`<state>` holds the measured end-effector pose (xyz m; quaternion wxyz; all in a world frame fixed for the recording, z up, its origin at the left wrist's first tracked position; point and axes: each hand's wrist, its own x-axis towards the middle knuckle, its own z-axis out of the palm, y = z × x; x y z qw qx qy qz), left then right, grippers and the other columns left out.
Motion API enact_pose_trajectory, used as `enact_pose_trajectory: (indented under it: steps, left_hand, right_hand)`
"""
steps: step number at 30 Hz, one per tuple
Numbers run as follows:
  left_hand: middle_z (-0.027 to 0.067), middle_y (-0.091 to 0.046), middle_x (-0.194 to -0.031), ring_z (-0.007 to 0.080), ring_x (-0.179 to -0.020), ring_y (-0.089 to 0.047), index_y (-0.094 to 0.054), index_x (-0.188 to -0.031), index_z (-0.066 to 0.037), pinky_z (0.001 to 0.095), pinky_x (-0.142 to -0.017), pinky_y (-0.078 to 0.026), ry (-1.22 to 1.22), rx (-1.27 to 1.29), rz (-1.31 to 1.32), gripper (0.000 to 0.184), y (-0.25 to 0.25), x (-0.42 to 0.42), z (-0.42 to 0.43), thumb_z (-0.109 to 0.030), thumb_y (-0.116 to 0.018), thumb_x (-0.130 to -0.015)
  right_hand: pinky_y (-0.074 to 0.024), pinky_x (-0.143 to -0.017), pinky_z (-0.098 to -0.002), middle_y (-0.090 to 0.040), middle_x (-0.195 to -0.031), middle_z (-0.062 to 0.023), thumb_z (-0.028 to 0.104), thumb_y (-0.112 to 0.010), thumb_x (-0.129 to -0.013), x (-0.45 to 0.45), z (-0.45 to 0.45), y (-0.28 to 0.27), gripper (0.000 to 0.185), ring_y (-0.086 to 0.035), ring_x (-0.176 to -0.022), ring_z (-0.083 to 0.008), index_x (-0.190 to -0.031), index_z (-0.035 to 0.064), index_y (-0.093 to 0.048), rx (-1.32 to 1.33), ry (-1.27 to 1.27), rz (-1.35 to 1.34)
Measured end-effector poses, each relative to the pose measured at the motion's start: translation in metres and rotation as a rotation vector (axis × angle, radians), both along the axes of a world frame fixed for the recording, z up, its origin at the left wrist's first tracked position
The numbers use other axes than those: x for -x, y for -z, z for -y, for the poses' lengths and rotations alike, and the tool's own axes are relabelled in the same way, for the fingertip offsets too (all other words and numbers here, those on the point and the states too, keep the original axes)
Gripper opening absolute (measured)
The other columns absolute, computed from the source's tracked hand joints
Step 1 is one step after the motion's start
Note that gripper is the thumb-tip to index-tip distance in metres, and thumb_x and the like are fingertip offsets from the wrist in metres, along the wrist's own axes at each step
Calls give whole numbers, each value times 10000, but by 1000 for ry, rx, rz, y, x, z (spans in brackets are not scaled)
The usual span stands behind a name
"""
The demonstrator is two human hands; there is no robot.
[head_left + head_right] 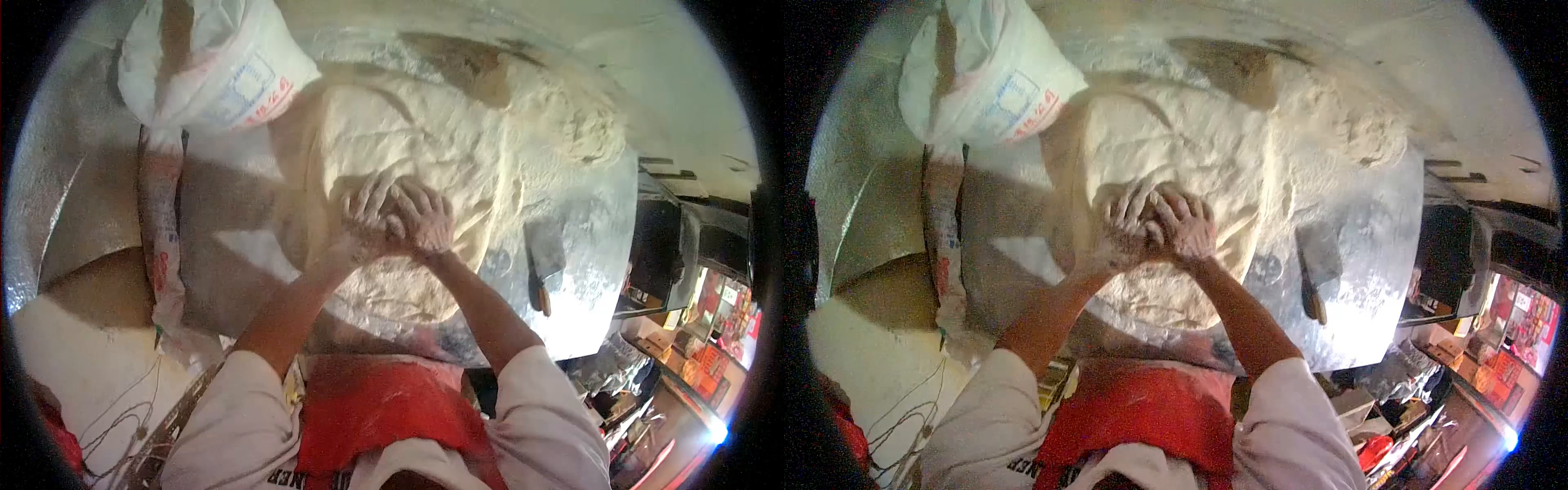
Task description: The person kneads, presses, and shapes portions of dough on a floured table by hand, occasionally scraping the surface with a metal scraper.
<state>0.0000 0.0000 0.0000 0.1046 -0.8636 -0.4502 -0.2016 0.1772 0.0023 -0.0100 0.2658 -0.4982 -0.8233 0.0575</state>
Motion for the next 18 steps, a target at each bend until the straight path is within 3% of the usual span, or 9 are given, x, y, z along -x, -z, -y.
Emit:
enact_pose_trajectory:
  steps: [2, 3, 4, 5, 6, 7, 10, 12, 18]
  left_hand:
    - [152, -435, -1456, 356, -1332, -423, -549, -1286, -127, 590, -1038, -330, -8, 41, 266, 512, 13, -10, -9, -407, -641, -867]
    - [109, -381, -1517, 292, -1401, -365, -424, -1454, -110, 544, -1145, -223, 127, 271, 470, 704, -27, -36, 92, -475, -613, -882]
    - [108, -397, -1508, 276, -1406, -364, -436, -1448, -120, 533, -1149, -233, 73, 399, 132, 682, -57, -46, 79, -479, -603, -892]
    - [108, -412, -1499, 260, -1410, -364, -449, -1442, -130, 522, -1153, -243, 36, 485, -208, 661, -81, -64, 47, -483, -593, -903]
    - [109, -448, -1460, 258, -1399, -374, -474, -1415, -136, 512, -1145, -266, 126, 349, 34, 608, -97, -86, 14, -471, -584, -919]
    - [110, -484, -1421, 256, -1388, -384, -499, -1387, -142, 502, -1137, -289, 205, 212, 284, 557, -96, -104, -7, -459, -574, -936]
    - [112, -490, -1413, 258, -1384, -388, -505, -1380, -139, 499, -1137, -291, 100, 486, 114, 552, -41, -138, -38, -454, -578, -933]
    - [114, -494, -1408, 260, -1381, -390, -509, -1375, -137, 497, -1138, -292, 51, 485, 135, 548, -5, -143, -46, -451, -580, -931]
    - [118, -505, -1392, 264, -1373, -397, -522, -1359, -131, 491, -1139, -296, 38, 572, 301, 539, 20, -134, -43, -442, -588, -925]
  right_hand:
    - [-229, -1175, -564, -431, -1506, -99, 668, -418, -950, 0, -17, 6, 690, -395, -1366, -369, -1431, 179, -494, -11, 4, -170]
    - [-202, -1183, -564, -416, -1506, -154, 653, -391, -961, -27, 81, -68, 698, -386, -1374, -363, -1422, 141, -502, 223, 38, -14]
    - [-204, -1181, -558, -417, -1500, -157, 641, -401, -956, -33, 69, -89, 712, -393, -1364, -355, -1450, 131, -462, 155, 51, 99]
    - [-206, -1182, -551, -436, -1485, -143, 647, -412, -948, -38, 39, -127, 726, -391, -1360, -349, -1459, 133, -453, 248, -32, -122]
    - [-225, -1165, -548, -479, -1446, -134, 645, -455, -931, -42, 13, -132, 724, -404, -1351, -336, -1446, 138, -479, 126, 5, -96]
    - [-225, -1165, -548, -479, -1446, -134, 645, -455, -931, -48, -3, -126, 724, -404, -1351, -336, -1446, 138, -479, 158, 20, -87]
    - [-271, -1129, -545, -492, -1462, -92, 517, -531, -915, -64, -24, -64, 563, -425, -1357, -313, -1346, 160, -592, 24, 136, 180]
    - [-280, -1125, -532, -521, -1439, -78, 494, -544, -897, -77, -30, -27, 517, -459, -1332, -316, -1301, 183, -632, -88, 84, -4]
    - [-284, -1121, -578, -512, -1427, -99, 465, -553, -895, -76, -40, -33, 496, -432, -1331, -357, -1335, 243, -611, -78, 68, 84]
